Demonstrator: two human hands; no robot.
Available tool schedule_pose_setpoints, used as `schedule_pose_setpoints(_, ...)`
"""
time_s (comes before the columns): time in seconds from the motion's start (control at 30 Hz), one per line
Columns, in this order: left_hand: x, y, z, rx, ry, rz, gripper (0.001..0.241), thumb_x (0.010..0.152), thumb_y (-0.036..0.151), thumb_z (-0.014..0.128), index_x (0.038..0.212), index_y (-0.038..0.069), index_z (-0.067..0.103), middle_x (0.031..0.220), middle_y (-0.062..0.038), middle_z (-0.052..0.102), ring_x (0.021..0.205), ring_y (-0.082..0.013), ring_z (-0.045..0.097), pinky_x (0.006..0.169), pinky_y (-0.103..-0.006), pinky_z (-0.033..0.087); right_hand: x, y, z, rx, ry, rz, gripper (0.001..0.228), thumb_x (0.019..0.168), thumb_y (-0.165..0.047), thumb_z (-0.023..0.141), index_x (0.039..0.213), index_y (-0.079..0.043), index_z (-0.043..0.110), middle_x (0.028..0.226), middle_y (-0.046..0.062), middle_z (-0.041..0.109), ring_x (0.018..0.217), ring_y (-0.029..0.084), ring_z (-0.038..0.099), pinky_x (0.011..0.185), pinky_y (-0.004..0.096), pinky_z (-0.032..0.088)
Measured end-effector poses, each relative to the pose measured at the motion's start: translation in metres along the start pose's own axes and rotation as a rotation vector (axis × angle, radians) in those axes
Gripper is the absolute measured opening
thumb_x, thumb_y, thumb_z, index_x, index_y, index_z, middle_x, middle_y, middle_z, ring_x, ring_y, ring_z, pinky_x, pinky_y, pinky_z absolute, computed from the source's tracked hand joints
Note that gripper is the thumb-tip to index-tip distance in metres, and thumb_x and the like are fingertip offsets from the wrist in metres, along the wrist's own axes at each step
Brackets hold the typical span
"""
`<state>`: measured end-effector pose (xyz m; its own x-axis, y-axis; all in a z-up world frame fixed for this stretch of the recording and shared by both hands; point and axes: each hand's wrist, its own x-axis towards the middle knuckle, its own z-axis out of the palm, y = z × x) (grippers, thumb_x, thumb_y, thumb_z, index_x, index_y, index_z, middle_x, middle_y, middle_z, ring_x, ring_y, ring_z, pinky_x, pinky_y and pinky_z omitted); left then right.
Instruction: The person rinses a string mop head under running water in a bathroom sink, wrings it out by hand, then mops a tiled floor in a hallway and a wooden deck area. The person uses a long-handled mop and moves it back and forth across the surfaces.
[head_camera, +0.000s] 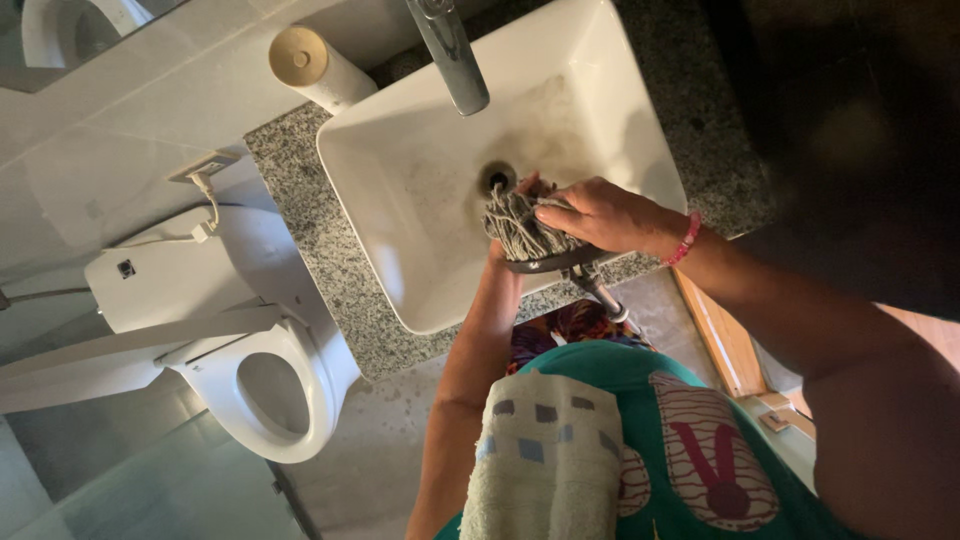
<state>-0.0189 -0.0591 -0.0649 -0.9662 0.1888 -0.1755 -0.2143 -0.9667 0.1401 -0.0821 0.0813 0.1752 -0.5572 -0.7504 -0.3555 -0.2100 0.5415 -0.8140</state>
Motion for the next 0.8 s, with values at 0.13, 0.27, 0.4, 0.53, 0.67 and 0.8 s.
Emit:
schedule_pose_setpoints(0.13, -0.018, 0.0, 0.004, 0.293, 0.043, 0.139, 0.043, 0.092, 0.039, 0.065, 0.123, 0.009, 0.066, 0.115, -0.007, 0.072, 0.107, -0.0189, 0.069, 0.095, -0.0353, 0.056, 0.001, 0.009, -0.002, -0.098, -0.043, -0.036, 0.04, 0.104, -0.038, 0.054, 0.096, -0.002, 0.071, 0.072, 0.019, 0.067, 0.066, 0.027, 0.067, 0.066, 0.041, 0.051)
schedule_pose_setpoints(0.27, -0.031, 0.027, 0.027, 0.19, 0.008, 0.006, 0.076, 0.087, 0.062, 0.064, 0.135, 0.005, 0.057, 0.128, -0.014, 0.066, 0.115, -0.026, 0.065, 0.1, -0.0423, 0.055, 0.005, 0.018, -0.006, -0.028, -0.028, 0.058, 0.04, 0.102, -0.038, 0.053, 0.097, -0.003, 0.07, 0.071, 0.017, 0.069, 0.064, 0.026, 0.069, 0.066, 0.041, 0.052)
schedule_pose_setpoints(0.4, -0.04, 0.06, 0.047, 0.117, -0.012, -0.154, 0.102, 0.087, 0.081, 0.061, 0.146, -0.002, 0.05, 0.138, -0.021, 0.062, 0.122, -0.0325, 0.062, 0.105, -0.0476, 0.054, 0.014, 0.024, -0.004, 0.045, 0.052, 0.052, 0.039, 0.101, -0.041, 0.055, 0.107, -0.006, 0.07, 0.079, 0.016, 0.071, 0.07, 0.026, 0.07, 0.067, 0.04, 0.054)
schedule_pose_setpoints(0.53, -0.051, 0.07, 0.066, 0.763, -0.067, -0.185, 0.099, 0.089, 0.071, 0.068, 0.155, 0.001, 0.044, 0.147, -0.019, 0.056, 0.134, -0.0284, 0.052, 0.11, -0.0423, 0.047, 0.021, 0.028, 0.008, 0.079, 0.109, -0.029, 0.042, 0.105, -0.042, 0.052, 0.114, -0.002, 0.061, 0.088, 0.017, 0.07, 0.081, 0.027, 0.071, 0.073, 0.039, 0.054)
schedule_pose_setpoints(0.67, -0.056, 0.066, 0.097, 1.196, -0.112, -0.133, 0.09, 0.086, 0.047, 0.082, 0.151, 0.005, 0.038, 0.139, -0.014, 0.059, 0.129, -0.0212, 0.057, 0.106, -0.0362, 0.05, 0.024, 0.042, 0.023, 0.148, 0.279, -0.108, 0.046, 0.107, -0.043, 0.049, 0.112, 0.003, 0.053, 0.097, 0.017, 0.067, 0.09, 0.029, 0.069, 0.078, 0.04, 0.053)
schedule_pose_setpoints(0.8, -0.068, 0.056, 0.13, 1.26, 0.067, -0.136, 0.048, 0.089, 0.021, 0.083, 0.128, -0.002, 0.066, 0.113, -0.012, 0.074, 0.101, -0.0174, 0.068, 0.091, -0.0333, 0.057, 0.035, 0.077, 0.03, 0.124, 0.309, -0.106, 0.038, 0.115, -0.036, 0.044, 0.116, -0.001, 0.059, 0.103, 0.016, 0.064, 0.099, 0.03, 0.065, 0.089, 0.04, 0.052)
